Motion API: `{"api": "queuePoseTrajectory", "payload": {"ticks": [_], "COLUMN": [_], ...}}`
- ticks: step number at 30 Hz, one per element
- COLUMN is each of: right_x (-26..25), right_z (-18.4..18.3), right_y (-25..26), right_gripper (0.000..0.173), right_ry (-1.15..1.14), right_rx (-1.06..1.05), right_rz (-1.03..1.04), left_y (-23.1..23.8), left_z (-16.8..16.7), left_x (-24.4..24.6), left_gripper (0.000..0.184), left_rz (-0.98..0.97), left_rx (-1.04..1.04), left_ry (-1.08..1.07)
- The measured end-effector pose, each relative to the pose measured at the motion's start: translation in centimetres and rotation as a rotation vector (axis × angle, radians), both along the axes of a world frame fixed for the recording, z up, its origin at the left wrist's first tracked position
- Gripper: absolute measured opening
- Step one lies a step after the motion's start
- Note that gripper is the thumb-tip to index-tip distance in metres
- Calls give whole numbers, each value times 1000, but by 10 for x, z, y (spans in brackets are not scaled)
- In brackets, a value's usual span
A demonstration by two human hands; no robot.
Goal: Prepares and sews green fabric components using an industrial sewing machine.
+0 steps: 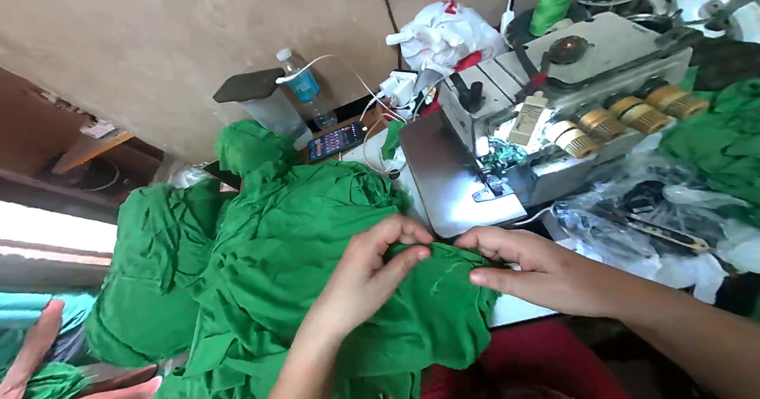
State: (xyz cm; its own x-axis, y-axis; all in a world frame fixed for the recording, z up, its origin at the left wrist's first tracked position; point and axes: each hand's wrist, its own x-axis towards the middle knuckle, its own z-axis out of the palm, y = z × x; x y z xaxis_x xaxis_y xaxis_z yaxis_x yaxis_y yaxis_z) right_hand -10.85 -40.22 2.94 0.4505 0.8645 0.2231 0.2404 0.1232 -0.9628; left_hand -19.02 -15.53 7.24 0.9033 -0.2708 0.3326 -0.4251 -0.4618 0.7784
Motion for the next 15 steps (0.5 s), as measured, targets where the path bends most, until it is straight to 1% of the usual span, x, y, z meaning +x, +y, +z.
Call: {"api": "queuePoseTrajectory", "payload": {"ticks": [2, 5, 8, 10, 11, 12, 14, 15], "right_x": [1, 0, -1, 0, 0, 0, 0, -1], "right_z": [-3, -6, -8, -8, -8, -9, -10, -11], "right_y": [-3, -6, -8, -8, -8, -8, -7, -7], "right_gripper": [23, 18, 16, 15, 15, 15, 16, 17], "right_ry": [-15, 17, 54, 81, 93, 101, 110, 111], "right_rx": [7, 21, 33, 48, 54, 64, 86, 88], "right_rz": [-39, -79, -100, -106, -108, -107, -91, -86], "left_y": [1, 1, -5, -10, -13, -16, -20, -21], "left_z": [-3, -8, -10, -11, -10, -10, -13, -16], "left_x": [2, 6, 5, 3, 1, 0, -2, -1], "left_gripper": [21, 24, 28, 27, 26, 29, 39, 40], "left_rz": [4, 32, 117, 194, 196, 168, 68, 21], "left_rx": [53, 196, 302, 327, 317, 301, 277, 250], "left_ry": [1, -22, -73, -128, -122, -85, 36, 85]}}
